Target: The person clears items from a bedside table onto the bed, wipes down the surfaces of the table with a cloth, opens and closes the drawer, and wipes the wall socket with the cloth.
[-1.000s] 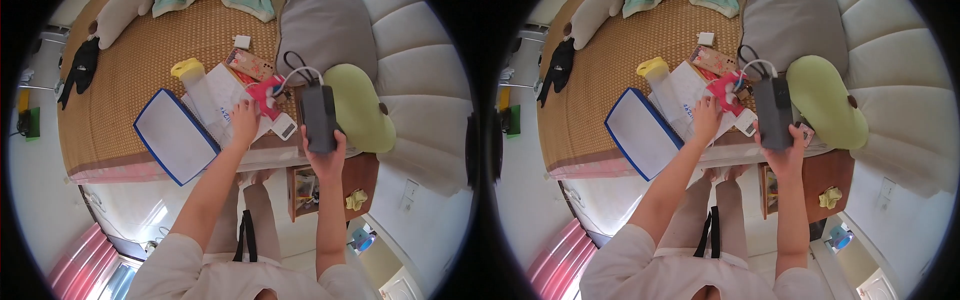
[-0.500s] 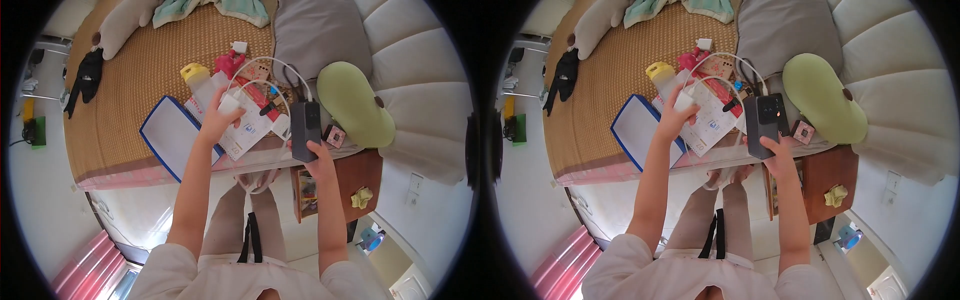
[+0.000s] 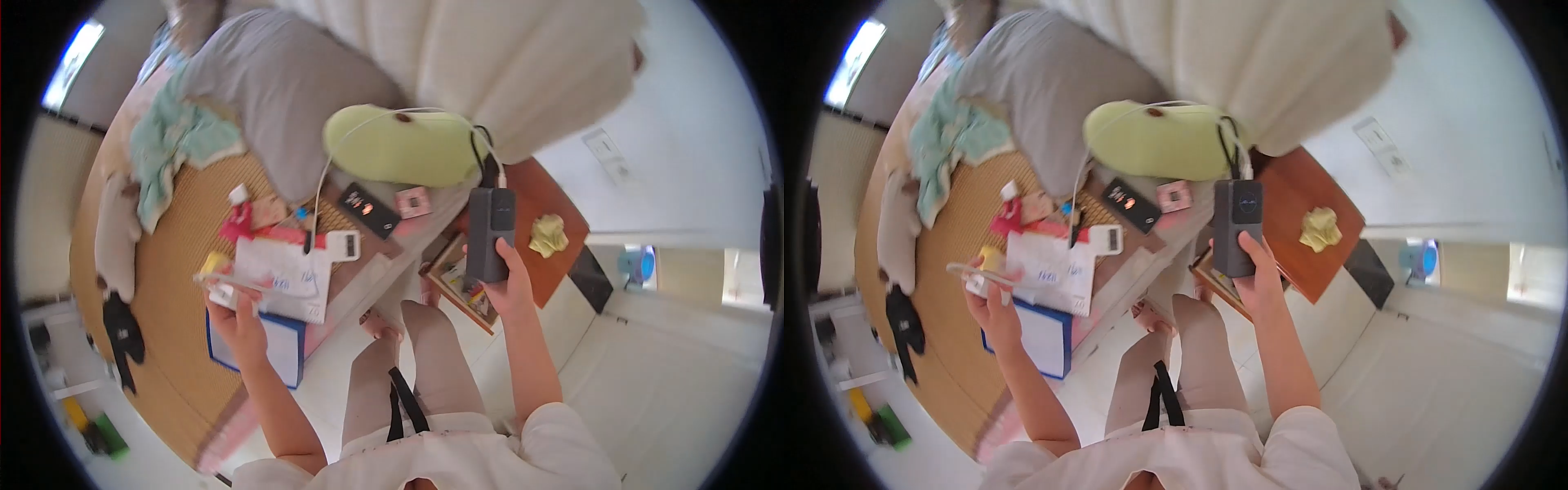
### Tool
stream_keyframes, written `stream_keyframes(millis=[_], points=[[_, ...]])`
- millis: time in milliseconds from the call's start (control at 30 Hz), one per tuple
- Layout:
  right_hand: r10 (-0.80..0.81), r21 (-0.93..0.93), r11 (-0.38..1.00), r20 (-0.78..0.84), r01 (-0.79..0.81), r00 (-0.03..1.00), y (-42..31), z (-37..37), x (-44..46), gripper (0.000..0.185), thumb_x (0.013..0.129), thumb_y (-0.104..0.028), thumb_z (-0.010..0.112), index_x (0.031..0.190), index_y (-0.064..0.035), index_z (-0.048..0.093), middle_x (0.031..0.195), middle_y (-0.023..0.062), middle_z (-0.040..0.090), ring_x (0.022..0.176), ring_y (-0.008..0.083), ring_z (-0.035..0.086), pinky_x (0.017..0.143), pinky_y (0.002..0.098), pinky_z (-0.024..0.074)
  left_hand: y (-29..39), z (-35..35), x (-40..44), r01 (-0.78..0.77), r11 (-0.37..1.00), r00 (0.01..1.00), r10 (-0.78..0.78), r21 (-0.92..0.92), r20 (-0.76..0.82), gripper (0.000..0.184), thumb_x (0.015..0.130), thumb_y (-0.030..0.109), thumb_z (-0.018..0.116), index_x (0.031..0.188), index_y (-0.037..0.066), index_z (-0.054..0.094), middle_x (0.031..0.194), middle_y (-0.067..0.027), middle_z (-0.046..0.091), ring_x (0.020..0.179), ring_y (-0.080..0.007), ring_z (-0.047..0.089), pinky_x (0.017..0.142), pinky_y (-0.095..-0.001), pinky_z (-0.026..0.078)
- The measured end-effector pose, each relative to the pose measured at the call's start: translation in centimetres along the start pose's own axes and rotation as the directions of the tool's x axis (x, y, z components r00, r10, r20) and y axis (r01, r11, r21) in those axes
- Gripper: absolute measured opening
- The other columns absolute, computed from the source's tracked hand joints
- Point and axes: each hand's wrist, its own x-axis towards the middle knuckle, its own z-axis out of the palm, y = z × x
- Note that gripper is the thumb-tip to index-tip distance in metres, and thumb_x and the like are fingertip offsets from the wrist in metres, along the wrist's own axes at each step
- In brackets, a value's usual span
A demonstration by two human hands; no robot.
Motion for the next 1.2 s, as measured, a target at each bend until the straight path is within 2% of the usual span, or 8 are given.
stream_keyframes(millis=[100, 267, 433, 500, 600, 800, 1000, 1200], points=[[-0.013, 0.446, 0.881, -0.314, 0.16, 0.949, -1.7, -6.0, -0.2, 0.038, 0.092, -0.02, 0.068, 0.125, -0.0071, 0.054, 0.12, 0.007, 0.061, 0.113, 0.0232, 0.056, 0.1, 0.0439, 0.0435, 2.1, 9.5, -1.1, 0.334, 0.892, 0.863, -0.16, -0.304, 0.479, 0.059, 0.08, 0.021, 0.081, 0.123, 0.007, 0.043, 0.078, 0.0015, 0.051, 0.05, -0.0086, 0.048, 0.038, -0.0248, 0.034], [-0.117, 0.233, 0.941, -0.454, 0.244, 0.884, -3.6, -19.2, 3.6, 0.045, 0.088, -0.018, 0.073, 0.127, -0.0122, 0.051, 0.112, 0.0051, 0.063, 0.101, 0.0176, 0.061, 0.089, 0.0354, 0.0492, 3.0, 28.0, -5.2, 0.494, 0.867, 0.296, -0.246, 0.073, 0.923, 0.069, 0.087, 0.007, 0.072, 0.144, 0.007, 0.035, 0.092, -0.0049, 0.058, 0.081, -0.0119, 0.057, 0.07, -0.0255, 0.048], [-0.006, 0.111, 0.991, -0.516, 0.073, 0.856, -3.3, -27.2, 10.7, 0.045, 0.085, -0.01, 0.075, 0.122, -0.0065, 0.049, 0.106, 0.0077, 0.063, 0.093, 0.0205, 0.065, 0.076, 0.0389, 0.0564, -1.1, 41.7, -9.2, 0.218, 0.911, 0.227, -0.395, 0.349, 0.89, 0.055, 0.097, 0.009, 0.056, 0.146, 0.006, 0.033, 0.114, -0.0119, 0.057, 0.093, -0.0204, 0.059, 0.085, -0.0322, 0.048], [0.039, 0.127, 0.992, -0.465, 0.023, 0.884, -4.2, -28.6, 14.4, 0.036, 0.087, -0.017, 0.075, 0.115, -0.0139, 0.053, 0.104, 0.0017, 0.063, 0.094, 0.0174, 0.064, 0.08, 0.0403, 0.0538, -1.9, 45.4, -10.4, 0.069, 0.974, 0.093, -0.223, 0.218, 0.97, 0.052, 0.097, 0.009, 0.051, 0.146, 0.005, 0.034, 0.137, -0.0231, 0.049, 0.122, -0.0383, 0.051, 0.098, -0.0396, 0.043], [0.026, 0.199, 0.976, -0.519, 0.091, 0.855, -3.9, -29.5, 18.5, 0.05, 0.086, -0.028, 0.077, 0.127, -0.0157, 0.052, 0.108, -0.0033, 0.064, 0.097, 0.013, 0.06, 0.078, 0.0372, 0.0458, 0.2, 49.7, -12.9, 0.35, 0.895, -0.195, -0.219, 0.276, 0.956, 0.053, 0.097, 0.012, 0.055, 0.145, 0.003, 0.034, 0.133, -0.019, 0.052, 0.121, -0.0315, 0.053, 0.1, -0.0377, 0.041], [-0.003, 0.156, 0.983, -0.517, 0.097, 0.856, -4.4, -28.0, 25.8, 0.055, 0.086, -0.031, 0.077, 0.131, -0.0158, 0.05, 0.112, -0.0024, 0.063, 0.097, 0.0142, 0.061, 0.078, 0.0375, 0.0454, -2.3, 51.7, -13.5, 0.143, 0.988, 0.189, -0.086, 0.06, 0.978, 0.049, 0.096, 0.009, 0.055, 0.142, 0.0, 0.039, 0.134, -0.0173, 0.051, 0.118, -0.0298, 0.054, 0.099, -0.0357, 0.041], [-0.119, -0.012, 0.99, -0.628, 0.143, 0.769, 0.2, -28.9, 29.6, 0.068, 0.086, -0.028, 0.076, 0.143, -0.008, 0.043, 0.122, 0.004, 0.062, 0.107, 0.017, 0.059, 0.084, 0.0351, 0.0491, -4.1, 53.4, -11.3, 0.081, 0.95, 0.181, -0.311, 0.301, 0.933, 0.048, 0.095, 0.007, 0.058, 0.14, 0.003, 0.041, 0.131, -0.0177, 0.055, 0.115, -0.029, 0.057, 0.098, -0.0359, 0.043], [-0.439, -0.603, 0.777, -0.726, -0.182, 0.53, 2.5, -30.4, 28.5, 0.07, 0.087, -0.03, 0.074, 0.14, 0.0062, 0.045, 0.121, 0.0197, 0.065, 0.11, 0.0261, 0.063, 0.093, 0.034, 0.0485, -7.8, 52.1, -10.8, 0.09, 0.883, 0.38, -0.457, 0.46, 0.804, 0.049, 0.096, 0.01, 0.06, 0.139, 0.001, 0.039, 0.121, -0.0176, 0.061, 0.103, -0.0243, 0.063, 0.089, -0.0328, 0.05]])
